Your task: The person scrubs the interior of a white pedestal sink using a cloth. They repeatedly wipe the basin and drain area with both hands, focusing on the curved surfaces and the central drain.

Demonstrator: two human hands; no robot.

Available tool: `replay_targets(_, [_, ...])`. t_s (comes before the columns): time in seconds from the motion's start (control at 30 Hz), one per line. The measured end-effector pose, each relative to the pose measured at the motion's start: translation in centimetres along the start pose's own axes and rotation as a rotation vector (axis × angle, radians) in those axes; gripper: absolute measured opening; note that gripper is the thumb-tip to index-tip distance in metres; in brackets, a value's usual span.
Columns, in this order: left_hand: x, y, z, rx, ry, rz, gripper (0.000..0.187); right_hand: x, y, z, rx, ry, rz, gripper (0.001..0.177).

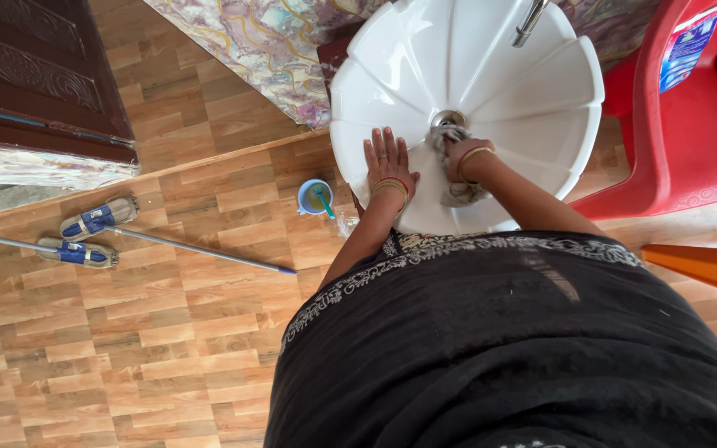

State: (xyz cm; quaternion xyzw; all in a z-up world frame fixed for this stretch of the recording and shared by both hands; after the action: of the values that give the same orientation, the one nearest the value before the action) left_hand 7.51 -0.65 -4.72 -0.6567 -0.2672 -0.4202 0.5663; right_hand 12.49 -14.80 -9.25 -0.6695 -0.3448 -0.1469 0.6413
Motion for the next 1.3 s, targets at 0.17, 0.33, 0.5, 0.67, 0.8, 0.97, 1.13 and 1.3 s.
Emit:
replay_targets(0.17, [-0.3,0.0,0.0,0.006,0.017,-0.029,0.086,2.7,-0.9,0.4,0.004,0.073,-0.072,0.090])
replay_targets(0.33, [0.3,0.0,0.0,0.007,0.032,-0.050,0.086,4.9,0.9,-2.4,-0.129,0.082,-0.233,0.095])
replay_targets(0.5, [0.3,-0.5,-0.1,0.020,0.018,-0.021,0.086,3.0,2.0,-1.9,-0.168,0.163,-0.227,0.100])
replay_targets(0.67, [0.0,-0.2,0.0,0.015,0.025,-0.022,0.086,3.8,2.5,-1.3,-0.115,0.167,-0.193,0.102])
replay_targets(0.8, [-0.5,0.1,0.0,0.006,0.057,-0.043,0.086,8.4,5.8,-1.4,-0.079,0.214,-0.301,0.102])
replay_targets(0.97, [-0.7,0.3,-0.1,0.017,0.068,-0.053,0.086,18.3,9.4,-4.3,-0.136,0.319,-0.610,0.107])
replay_targets(1.13, [-0.5,0.2,0.0,0.034,0.082,-0.069,0.086,20.1,10.3,-3.3,-0.189,0.352,-0.494,0.110])
replay_targets(1.3, [-0.5,0.6,0.1,0.026,0.022,-0.087,0.088,9.8,11.1,0.6,-0.206,0.206,-0.236,0.108])
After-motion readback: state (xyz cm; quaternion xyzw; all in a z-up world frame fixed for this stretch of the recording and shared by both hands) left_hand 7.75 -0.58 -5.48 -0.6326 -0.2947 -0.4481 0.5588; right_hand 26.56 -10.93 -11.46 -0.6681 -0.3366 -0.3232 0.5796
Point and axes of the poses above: each hand's wrist, its own y-axis towards the middle knuckle, its own x-axis out of the back of the hand, z = x × y, the point moved 9 cm from there along y, towards the middle knuckle, and after that the axes turned 8 degrees about -x, right-handed, at the moved point
